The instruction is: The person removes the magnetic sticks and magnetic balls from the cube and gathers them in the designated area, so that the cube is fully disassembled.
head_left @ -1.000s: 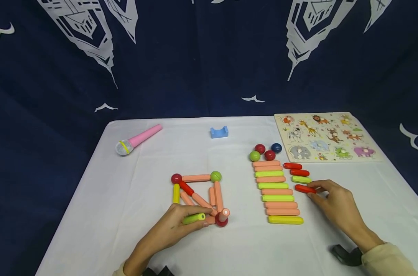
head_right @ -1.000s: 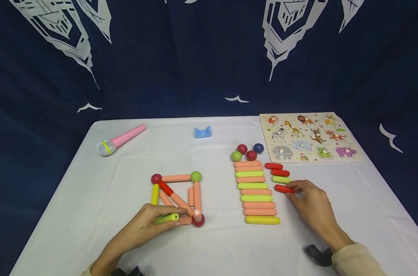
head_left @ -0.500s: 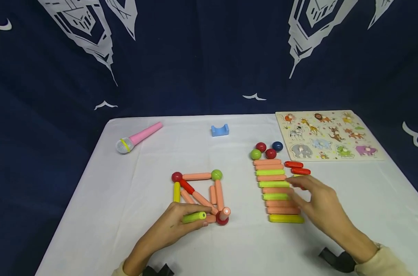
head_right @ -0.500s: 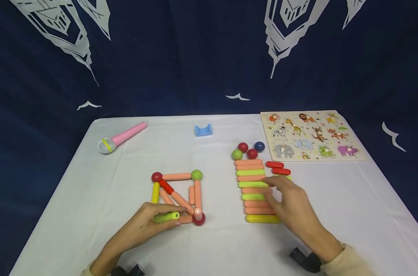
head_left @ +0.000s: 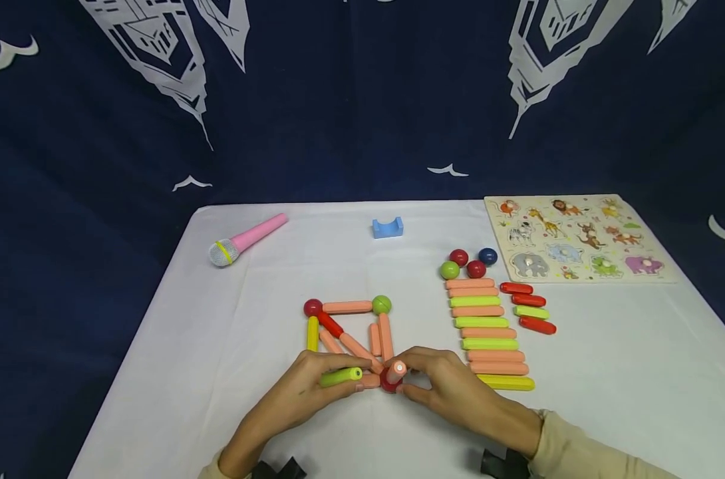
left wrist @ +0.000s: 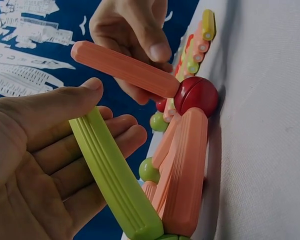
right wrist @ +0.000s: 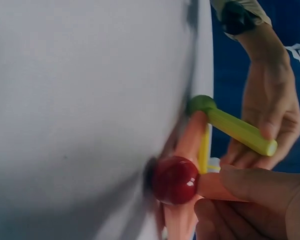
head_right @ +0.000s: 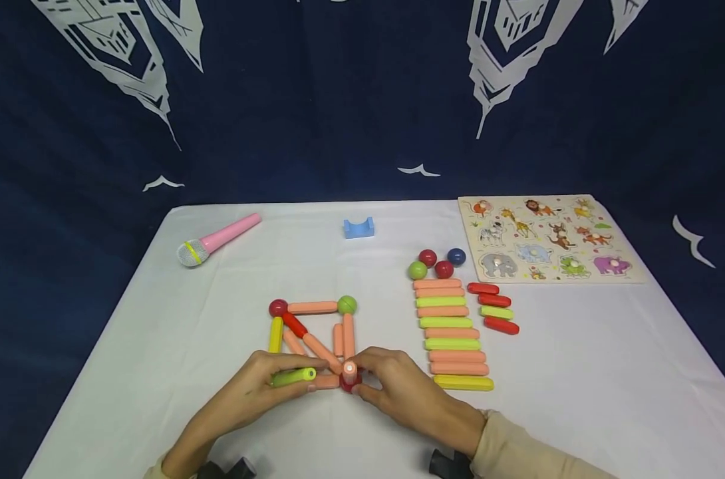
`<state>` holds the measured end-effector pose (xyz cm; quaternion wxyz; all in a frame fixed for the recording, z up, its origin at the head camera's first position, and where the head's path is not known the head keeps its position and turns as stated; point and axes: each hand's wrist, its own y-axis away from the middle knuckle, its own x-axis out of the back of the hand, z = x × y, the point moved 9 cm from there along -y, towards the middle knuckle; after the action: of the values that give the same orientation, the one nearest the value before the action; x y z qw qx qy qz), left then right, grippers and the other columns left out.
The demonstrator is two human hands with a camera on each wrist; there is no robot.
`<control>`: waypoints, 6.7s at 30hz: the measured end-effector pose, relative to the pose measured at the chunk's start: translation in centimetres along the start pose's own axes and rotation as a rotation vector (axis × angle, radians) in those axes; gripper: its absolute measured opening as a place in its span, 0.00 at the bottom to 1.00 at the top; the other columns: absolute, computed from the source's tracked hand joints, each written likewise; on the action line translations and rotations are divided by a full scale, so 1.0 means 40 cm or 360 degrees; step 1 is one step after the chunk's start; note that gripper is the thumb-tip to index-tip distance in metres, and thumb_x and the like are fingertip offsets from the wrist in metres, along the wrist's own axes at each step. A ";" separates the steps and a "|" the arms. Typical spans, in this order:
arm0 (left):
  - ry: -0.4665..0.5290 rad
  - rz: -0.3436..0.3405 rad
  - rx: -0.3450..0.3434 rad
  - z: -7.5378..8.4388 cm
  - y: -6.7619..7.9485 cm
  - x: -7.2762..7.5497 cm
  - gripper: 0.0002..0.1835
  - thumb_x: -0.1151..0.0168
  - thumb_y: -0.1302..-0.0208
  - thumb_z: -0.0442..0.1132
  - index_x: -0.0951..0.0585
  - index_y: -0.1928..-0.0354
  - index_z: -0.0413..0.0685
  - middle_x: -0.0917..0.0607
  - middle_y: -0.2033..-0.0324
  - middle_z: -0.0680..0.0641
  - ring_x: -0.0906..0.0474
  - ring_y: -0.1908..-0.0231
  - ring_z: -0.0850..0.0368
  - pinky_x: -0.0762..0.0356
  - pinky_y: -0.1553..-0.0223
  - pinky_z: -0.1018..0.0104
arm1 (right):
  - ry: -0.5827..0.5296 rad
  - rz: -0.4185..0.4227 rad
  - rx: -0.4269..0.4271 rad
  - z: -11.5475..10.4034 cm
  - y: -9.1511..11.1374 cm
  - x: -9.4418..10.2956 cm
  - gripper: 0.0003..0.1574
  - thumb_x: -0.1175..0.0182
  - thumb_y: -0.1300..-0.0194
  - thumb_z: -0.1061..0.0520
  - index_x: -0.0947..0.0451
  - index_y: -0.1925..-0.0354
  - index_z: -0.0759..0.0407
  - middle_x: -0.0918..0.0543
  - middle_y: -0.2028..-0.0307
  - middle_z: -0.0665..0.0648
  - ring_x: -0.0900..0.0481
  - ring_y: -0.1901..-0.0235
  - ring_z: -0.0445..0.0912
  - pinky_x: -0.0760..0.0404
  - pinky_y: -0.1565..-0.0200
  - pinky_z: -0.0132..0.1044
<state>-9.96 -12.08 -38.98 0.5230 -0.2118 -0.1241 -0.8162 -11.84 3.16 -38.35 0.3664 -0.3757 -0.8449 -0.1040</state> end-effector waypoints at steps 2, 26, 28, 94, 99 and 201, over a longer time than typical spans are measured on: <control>-0.0001 -0.0004 -0.0018 0.001 -0.001 -0.002 0.16 0.34 0.35 0.43 0.15 0.47 0.48 0.12 0.56 0.55 0.21 0.66 0.65 0.22 0.64 0.72 | -0.0022 0.0000 0.0011 0.004 -0.005 -0.007 0.17 0.31 0.41 0.66 0.16 0.52 0.57 0.15 0.55 0.45 0.20 0.55 0.37 0.17 0.52 0.39; 0.0056 -0.0033 0.0007 0.000 -0.006 -0.012 0.17 0.34 0.34 0.43 0.16 0.47 0.45 0.12 0.55 0.52 0.20 0.68 0.65 0.21 0.68 0.72 | 0.0481 0.0109 0.0198 0.006 0.040 0.027 0.18 0.31 0.40 0.62 0.23 0.52 0.57 0.21 0.58 0.45 0.22 0.61 0.37 0.18 0.57 0.32; 0.0050 -0.0036 0.0025 -0.002 -0.006 -0.012 0.17 0.34 0.35 0.43 0.16 0.46 0.45 0.12 0.55 0.52 0.20 0.70 0.64 0.22 0.70 0.73 | 0.0488 0.0153 0.0189 0.010 0.056 0.055 0.20 0.29 0.43 0.63 0.22 0.52 0.56 0.20 0.60 0.45 0.22 0.63 0.38 0.18 0.60 0.32; 0.0008 -0.0118 -0.0019 -0.033 0.012 0.024 0.14 0.33 0.35 0.44 0.14 0.49 0.52 0.13 0.55 0.59 0.19 0.58 0.64 0.20 0.57 0.68 | 0.0218 0.0098 0.0185 -0.123 -0.024 -0.009 0.22 0.30 0.39 0.60 0.19 0.46 0.60 0.17 0.56 0.51 0.21 0.65 0.40 0.20 0.63 0.25; 0.0059 -0.0155 -0.0033 -0.040 0.014 0.030 0.15 0.31 0.37 0.42 0.14 0.49 0.51 0.14 0.56 0.59 0.19 0.57 0.63 0.20 0.56 0.67 | 0.0143 0.0161 0.0244 -0.135 -0.046 -0.027 0.20 0.29 0.40 0.60 0.18 0.49 0.59 0.18 0.63 0.47 0.23 0.69 0.36 0.21 0.68 0.25; -0.0658 -0.0069 -0.0087 -0.129 -0.125 0.206 0.16 0.39 0.38 0.21 0.17 0.48 0.34 0.16 0.49 0.38 0.22 0.45 0.42 0.24 0.44 0.50 | 0.0683 0.0099 -0.0226 0.042 0.095 0.129 0.13 0.26 0.46 0.61 0.16 0.61 0.57 0.17 0.66 0.47 0.24 0.70 0.36 0.19 0.67 0.32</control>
<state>-18.60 -18.77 -39.51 0.4627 -0.3861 -0.2112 -0.7695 -12.36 9.46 -36.33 0.5134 -0.3956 -0.7261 -0.2295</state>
